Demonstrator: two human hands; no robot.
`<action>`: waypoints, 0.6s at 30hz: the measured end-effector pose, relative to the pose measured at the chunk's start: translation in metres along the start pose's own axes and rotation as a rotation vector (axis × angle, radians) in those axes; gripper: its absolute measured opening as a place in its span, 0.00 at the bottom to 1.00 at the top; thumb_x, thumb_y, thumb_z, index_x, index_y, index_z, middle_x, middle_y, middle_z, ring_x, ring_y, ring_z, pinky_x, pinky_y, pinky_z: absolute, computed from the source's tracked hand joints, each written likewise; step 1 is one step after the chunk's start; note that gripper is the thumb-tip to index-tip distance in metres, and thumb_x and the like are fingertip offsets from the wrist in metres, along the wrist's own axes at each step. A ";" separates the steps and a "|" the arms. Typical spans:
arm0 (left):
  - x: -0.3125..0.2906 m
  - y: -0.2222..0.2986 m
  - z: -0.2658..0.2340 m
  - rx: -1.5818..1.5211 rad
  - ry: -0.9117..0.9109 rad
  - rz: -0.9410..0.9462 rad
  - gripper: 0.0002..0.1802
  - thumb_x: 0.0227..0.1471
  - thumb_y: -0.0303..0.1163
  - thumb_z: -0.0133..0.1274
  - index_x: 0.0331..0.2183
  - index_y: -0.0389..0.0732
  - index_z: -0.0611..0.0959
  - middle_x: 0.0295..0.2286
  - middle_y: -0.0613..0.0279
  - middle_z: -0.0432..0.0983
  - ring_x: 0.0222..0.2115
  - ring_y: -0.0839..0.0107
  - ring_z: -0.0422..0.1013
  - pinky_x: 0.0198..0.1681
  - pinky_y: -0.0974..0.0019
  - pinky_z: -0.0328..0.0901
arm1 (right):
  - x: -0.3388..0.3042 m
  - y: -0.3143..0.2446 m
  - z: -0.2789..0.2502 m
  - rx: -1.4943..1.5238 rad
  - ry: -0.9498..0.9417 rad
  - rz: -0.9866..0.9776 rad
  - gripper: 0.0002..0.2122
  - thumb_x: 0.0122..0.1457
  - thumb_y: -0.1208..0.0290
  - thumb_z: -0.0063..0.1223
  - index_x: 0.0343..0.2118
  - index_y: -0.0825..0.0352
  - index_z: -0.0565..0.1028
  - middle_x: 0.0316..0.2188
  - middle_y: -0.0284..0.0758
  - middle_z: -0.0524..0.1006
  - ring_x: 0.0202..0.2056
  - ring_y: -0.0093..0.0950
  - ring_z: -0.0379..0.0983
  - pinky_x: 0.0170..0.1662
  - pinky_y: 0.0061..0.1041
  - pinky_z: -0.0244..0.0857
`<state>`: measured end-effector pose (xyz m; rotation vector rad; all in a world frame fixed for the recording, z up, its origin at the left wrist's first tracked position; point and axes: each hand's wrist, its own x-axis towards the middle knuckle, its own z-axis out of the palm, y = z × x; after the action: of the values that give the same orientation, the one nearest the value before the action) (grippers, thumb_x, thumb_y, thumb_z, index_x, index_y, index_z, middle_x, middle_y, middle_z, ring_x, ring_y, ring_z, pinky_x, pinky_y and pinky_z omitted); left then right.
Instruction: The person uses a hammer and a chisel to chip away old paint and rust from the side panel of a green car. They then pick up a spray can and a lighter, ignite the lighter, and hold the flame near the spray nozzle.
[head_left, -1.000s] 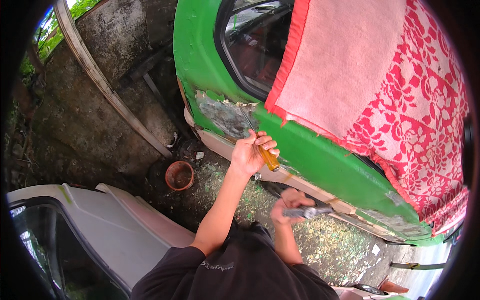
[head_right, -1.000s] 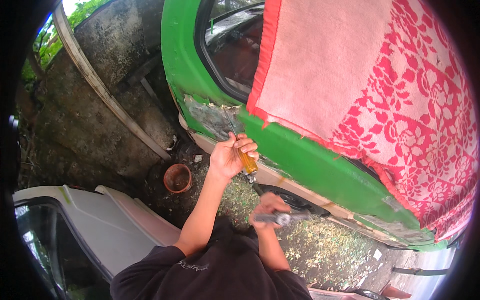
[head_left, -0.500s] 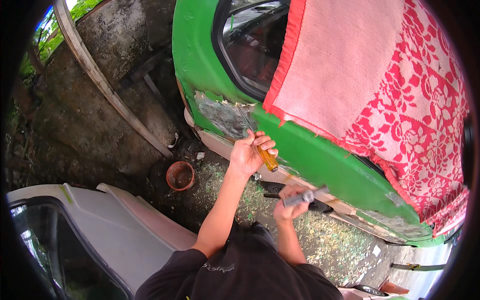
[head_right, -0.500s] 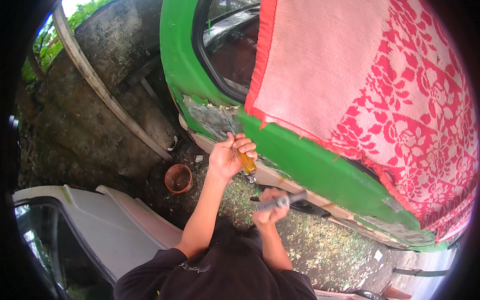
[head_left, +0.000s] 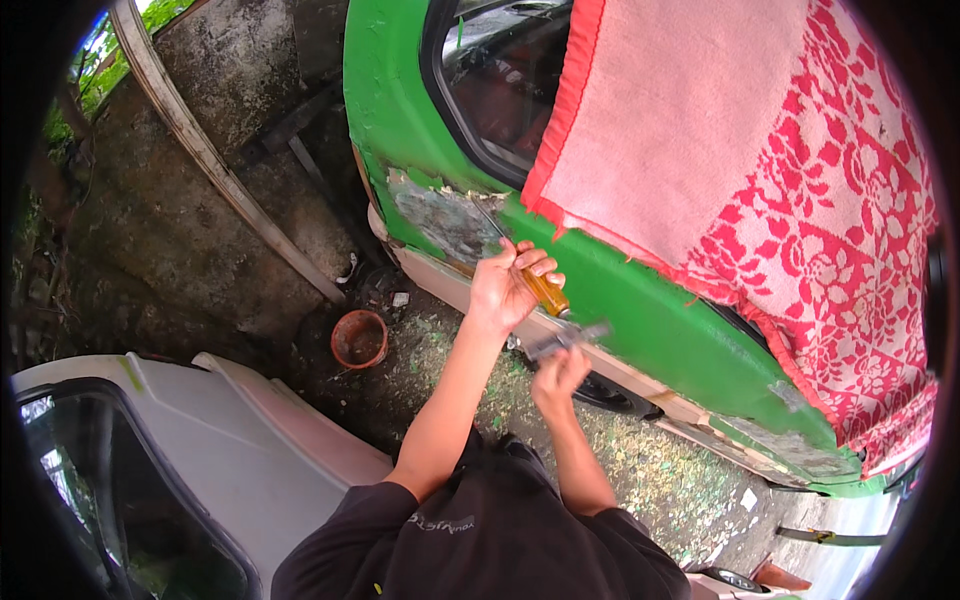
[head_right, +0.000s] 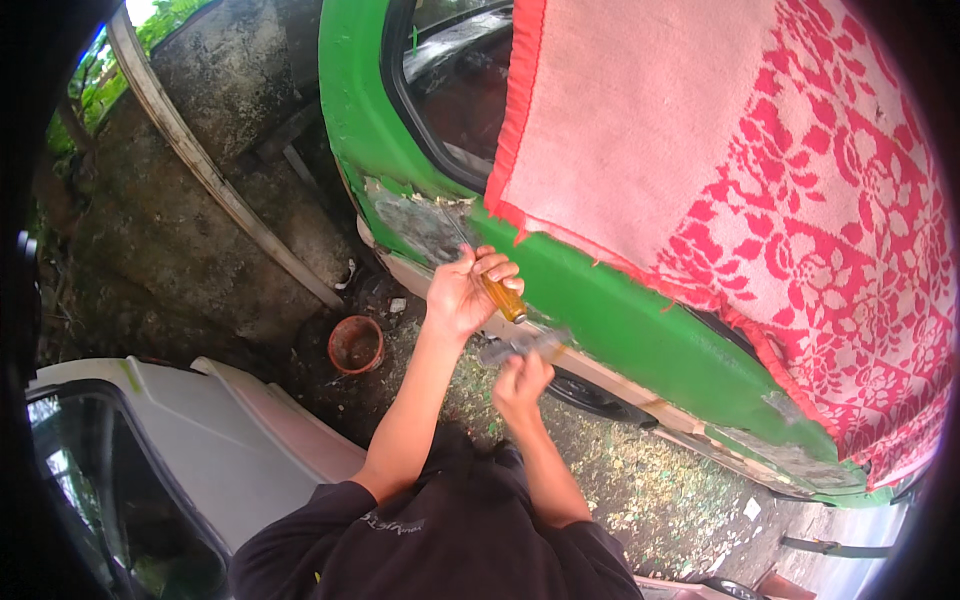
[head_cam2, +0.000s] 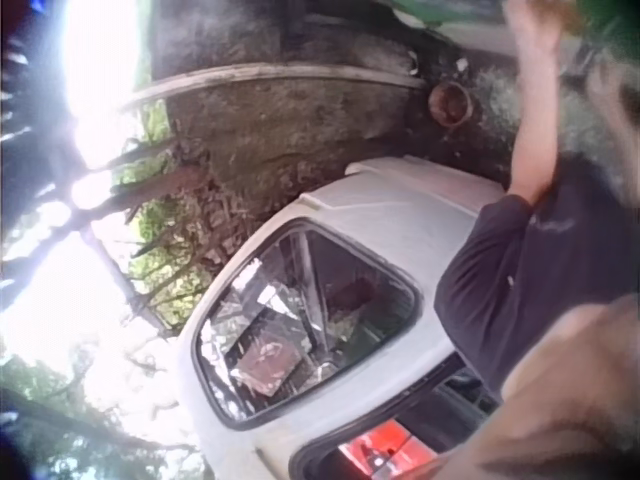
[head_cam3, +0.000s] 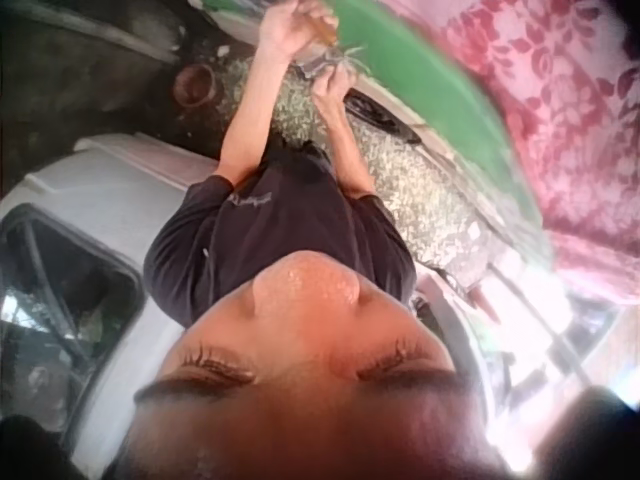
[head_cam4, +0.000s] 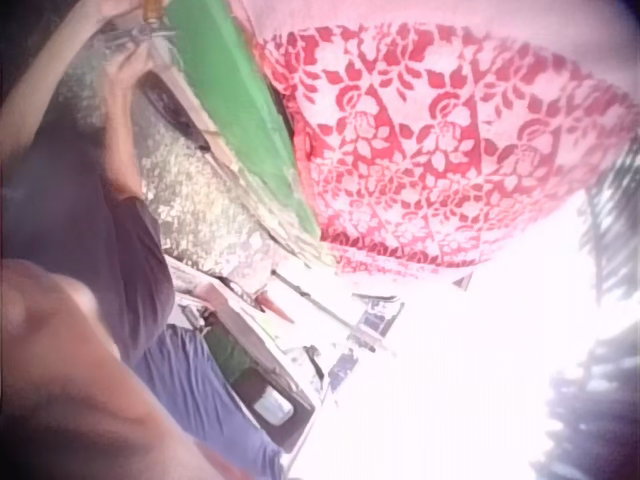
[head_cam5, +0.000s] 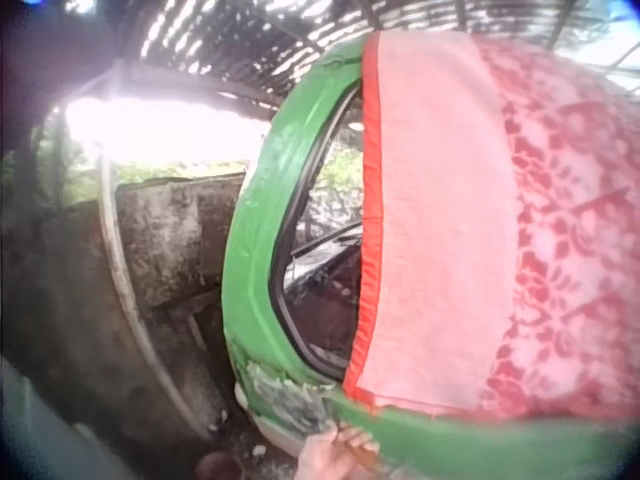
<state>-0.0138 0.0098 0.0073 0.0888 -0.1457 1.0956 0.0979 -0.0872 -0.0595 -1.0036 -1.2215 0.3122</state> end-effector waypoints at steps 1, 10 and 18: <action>-0.003 -0.001 0.000 0.002 -0.013 0.005 0.18 0.62 0.47 0.41 0.30 0.42 0.71 0.20 0.70 0.60 0.27 0.69 0.60 0.39 0.59 0.57 | -0.006 -0.005 0.000 0.088 0.081 0.005 0.19 0.63 0.56 0.48 0.23 0.69 0.65 0.16 0.35 0.67 0.13 0.28 0.61 0.18 0.25 0.55; -0.007 -0.008 0.002 0.005 -0.038 0.028 0.14 0.58 0.42 0.50 0.35 0.40 0.72 0.25 0.69 0.62 0.31 0.69 0.59 0.42 0.60 0.57 | 0.020 -0.028 -0.024 0.416 -0.041 0.429 0.23 0.64 0.47 0.41 0.31 0.69 0.64 0.17 0.26 0.60 0.16 0.15 0.55 0.17 0.16 0.48; 0.013 -0.029 -0.011 0.011 -0.124 0.234 0.12 0.58 0.37 0.50 0.37 0.39 0.71 0.29 0.65 0.65 0.34 0.68 0.60 0.44 0.63 0.58 | 0.023 -0.016 -0.044 0.420 -0.124 0.309 0.25 0.65 0.44 0.38 0.28 0.66 0.62 0.17 0.26 0.60 0.19 0.16 0.57 0.22 0.16 0.50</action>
<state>0.0186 0.0100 -0.0011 0.1527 -0.2660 1.3247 0.1401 -0.1006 -0.0327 -0.8096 -1.0488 0.8474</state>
